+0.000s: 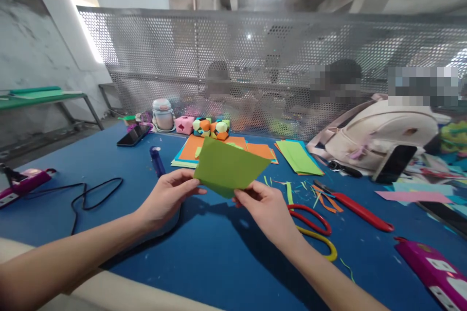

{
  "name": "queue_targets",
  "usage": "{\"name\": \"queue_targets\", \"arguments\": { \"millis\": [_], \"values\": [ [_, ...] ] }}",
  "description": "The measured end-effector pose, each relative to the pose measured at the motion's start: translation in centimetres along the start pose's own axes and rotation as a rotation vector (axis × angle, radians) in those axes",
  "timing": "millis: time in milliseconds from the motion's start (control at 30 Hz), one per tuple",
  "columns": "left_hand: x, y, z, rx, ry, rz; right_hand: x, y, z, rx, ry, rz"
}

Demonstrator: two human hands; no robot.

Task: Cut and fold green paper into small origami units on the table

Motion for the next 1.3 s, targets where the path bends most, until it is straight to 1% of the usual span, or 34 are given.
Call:
{"name": "queue_targets", "arguments": {
  "millis": [67, 133, 200, 233, 300, 433, 500, 567, 667, 767, 833, 900, 1000, 1133, 1200, 1300],
  "values": [
    [0.1, 0.0, 0.9, 0.079, -0.062, -0.023, -0.2, 0.5, -1.0, -0.097, 0.089, 0.042],
    [0.1, -0.5, 2.0, 0.238, -0.152, -0.092, -0.8, 0.7, -1.9, -0.167, 0.199, 0.046],
    [0.1, -1.3, 2.6, 0.432, -0.234, -0.182, -1.5, 0.3, -2.3, -0.19, 0.313, -0.01],
    [0.0, -1.6, 2.4, 0.525, -0.259, -0.228, -1.9, 0.1, -2.3, -0.195, 0.358, -0.051],
    [-0.3, -2.3, 1.4, 0.701, -0.284, -0.324, -2.7, -0.5, -1.6, -0.225, 0.409, -0.122],
    [-1.9, -3.2, -1.7, 1.013, -0.338, -0.499, -3.9, -1.7, 1.1, -0.341, 0.406, -0.238],
    [-2.8, -3.3, -2.7, 1.115, -0.372, -0.545, -4.5, -2.3, 2.0, -0.402, 0.414, -0.28],
    [-3.4, -3.4, -3.2, 1.172, -0.403, -0.575, -5.0, -2.6, 2.5, -0.467, 0.44, -0.301],
    [-3.8, -3.6, -3.2, 1.194, -0.448, -0.591, -5.7, -2.7, 2.5, -0.559, 0.483, -0.32],
    [-3.9, -3.8, -2.8, 1.187, -0.466, -0.597, -6.1, -2.6, 2.2, -0.602, 0.513, -0.312],
    [-3.9, -3.9, -2.6, 1.174, -0.445, -0.605, -6.1, -2.4, 1.9, -0.585, 0.505, -0.293],
    [-3.7, -3.8, -2.7, 1.155, -0.393, -0.602, -5.9, -2.2, 1.9, -0.559, 0.471, -0.268],
    [-3.1, -3.5, -2.8, 1.13, -0.292, -0.548, -5.3, -1.8, 2.4, -0.526, 0.387, -0.223],
    [-2.4, -2.8, -3.3, 1.13, -0.169, -0.447, -4.7, -1.8, 3.2, -0.45, 0.25, -0.219],
    [-2.1, -2.5, -3.5, 1.145, -0.137, -0.401, -4.5, -1.7, 3.4, -0.442, 0.201, -0.209],
    [-1.8, -2.1, -3.7, 1.173, -0.126, -0.343, -4.4, -1.7, 3.5, -0.465, 0.176, -0.183]
  ]
}}
Point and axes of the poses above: each hand's wrist, its own x-axis towards the middle knuckle, its own y-axis out of the back of the hand, z = x × y, the point moved 10 cm from there along x, towards the middle knuckle
